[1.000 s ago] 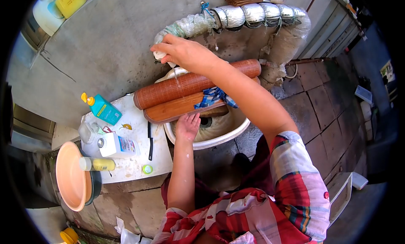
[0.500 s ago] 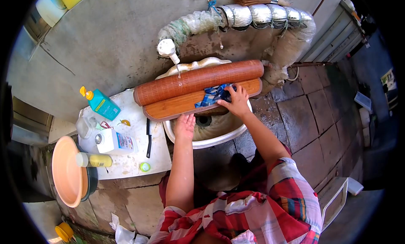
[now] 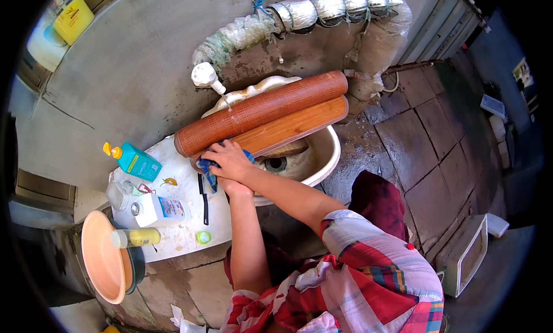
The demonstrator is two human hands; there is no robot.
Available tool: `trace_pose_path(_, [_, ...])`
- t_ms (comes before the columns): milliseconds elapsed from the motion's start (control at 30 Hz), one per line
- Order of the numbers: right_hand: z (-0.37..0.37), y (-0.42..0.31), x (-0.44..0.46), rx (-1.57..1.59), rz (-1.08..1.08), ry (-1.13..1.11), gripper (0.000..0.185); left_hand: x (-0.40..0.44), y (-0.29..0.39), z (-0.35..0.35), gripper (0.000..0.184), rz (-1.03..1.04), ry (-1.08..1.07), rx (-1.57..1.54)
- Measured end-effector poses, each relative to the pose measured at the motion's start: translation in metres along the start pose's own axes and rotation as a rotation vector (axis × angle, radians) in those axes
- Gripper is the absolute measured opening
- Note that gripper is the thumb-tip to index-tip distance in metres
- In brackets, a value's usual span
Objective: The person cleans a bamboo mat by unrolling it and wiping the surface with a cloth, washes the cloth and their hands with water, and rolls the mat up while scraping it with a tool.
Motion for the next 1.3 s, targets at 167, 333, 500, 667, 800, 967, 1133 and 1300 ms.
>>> trace_pose_path(167, [-0.002,0.011,-0.009,0.03,-0.205,-0.134,0.028,-0.011,-0.014,-0.031,0.057,-0.308,0.24,0.025])
trace_pose_path(333, [-0.095,0.143,-0.057,-0.295,0.074,0.065,0.026,-0.005,-0.014,-0.056,0.045,-0.249,0.358,0.248])
trace_pose_path(500, [-0.194,0.299,-0.11,-0.587,0.769,0.236,0.035,-0.001,-0.033,-0.065,0.039,-0.297,0.328,0.303])
trace_pose_path(667, [-0.181,0.283,-0.106,-0.588,0.716,0.231,0.04,0.0,-0.053,-0.056,0.036,-0.278,0.288,0.391])
trace_pose_path(800, [-0.153,0.205,-0.089,-0.511,0.459,0.221,0.038,0.001,-0.045,-0.056,0.035,-0.169,0.301,0.595])
trace_pose_path(967, [-0.113,0.115,-0.077,-0.347,0.159,0.027,0.04,-0.028,-0.037,-0.041,0.032,-0.134,0.319,0.727])
trace_pose_path(1133, [-0.077,0.039,-0.069,-0.171,-0.044,-0.098,0.035,-0.059,-0.022,-0.037,0.035,-0.13,0.296,0.735])
trace_pose_path(1300, [-0.084,0.076,-0.088,-0.104,0.048,-0.045,0.024,-0.077,-0.017,-0.063,0.033,-0.222,0.396,0.748])
Point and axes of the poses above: each hand's wrist, its own x-axis towards the middle knuckle, its own z-axis out of the palm, y = z × x, the point moved 10 cm from there along x, towards the middle knuckle, and after that the axes turned 5 degrees about -x, right-handed, at the moved point
